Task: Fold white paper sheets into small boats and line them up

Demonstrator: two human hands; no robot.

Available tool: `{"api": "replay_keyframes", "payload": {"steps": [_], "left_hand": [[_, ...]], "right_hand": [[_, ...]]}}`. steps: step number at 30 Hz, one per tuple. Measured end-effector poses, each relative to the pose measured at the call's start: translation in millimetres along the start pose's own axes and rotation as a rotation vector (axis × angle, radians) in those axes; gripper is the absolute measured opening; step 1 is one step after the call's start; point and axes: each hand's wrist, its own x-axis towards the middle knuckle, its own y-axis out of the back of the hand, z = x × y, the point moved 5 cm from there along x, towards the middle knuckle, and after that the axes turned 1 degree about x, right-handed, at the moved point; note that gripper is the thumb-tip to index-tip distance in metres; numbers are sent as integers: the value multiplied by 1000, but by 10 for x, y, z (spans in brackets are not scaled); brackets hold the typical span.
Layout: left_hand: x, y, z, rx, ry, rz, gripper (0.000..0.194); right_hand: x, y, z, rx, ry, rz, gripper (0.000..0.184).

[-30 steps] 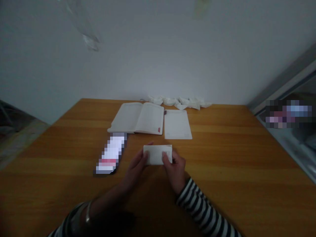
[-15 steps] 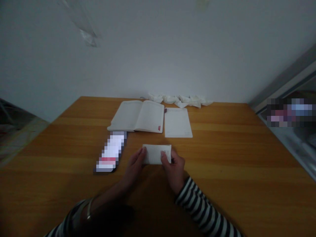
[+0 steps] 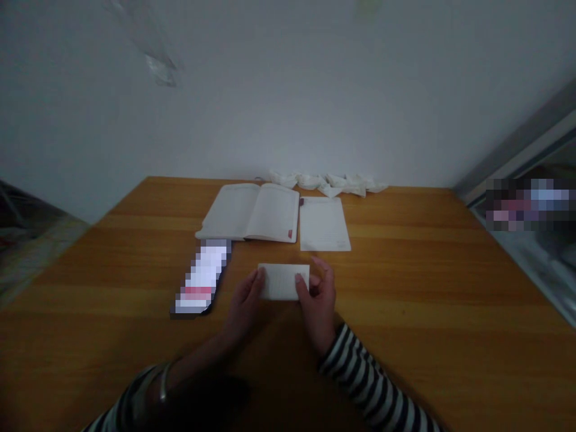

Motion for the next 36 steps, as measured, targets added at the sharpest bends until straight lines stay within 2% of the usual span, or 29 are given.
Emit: {"api": "replay_keyframes", "payload": {"steps": [2, 6, 10, 12, 15, 17, 19, 22, 26, 27, 29, 33, 36], "left_hand": [[20, 1, -2, 38, -25, -22, 47], [56, -13, -3, 116, -61, -86, 48], [89, 19, 52, 215, -94, -126, 45], [104, 35, 130, 274, -136, -208, 43], [89, 26, 240, 353, -198, -436, 38], [57, 18, 270, 398, -236, -553, 34], [29, 11, 260, 437, -267, -588, 29], [31, 5, 188, 420, -252, -499, 26], [119, 40, 78, 234, -159, -274, 35], [147, 44, 49, 199, -125, -259, 35], [205, 73, 46, 182, -140, -232, 28], [293, 149, 75, 270, -151, -246, 33], [322, 189, 89, 265, -143, -255, 36]], "right_hand": [[37, -1, 6, 27, -32, -29, 51], [97, 39, 63, -4, -100, -76, 35], [145, 93, 48, -51, -81, -101, 36], [172, 83, 0, -107, -61, -215, 37], [152, 16, -47, -247, -79, -539, 33], [90, -21, -52, -382, -67, -731, 38], [31, -44, -45, -497, -3, -808, 44], [-17, -72, 25, -525, 36, -756, 51], [19, -23, 159, -524, 30, -461, 56], [21, -14, 193, -504, 15, -423, 56], [21, 4, 250, -481, -13, -374, 58], [36, 61, 306, -509, -10, -268, 61], [38, 46, 342, -516, -1, -296, 63]]}}
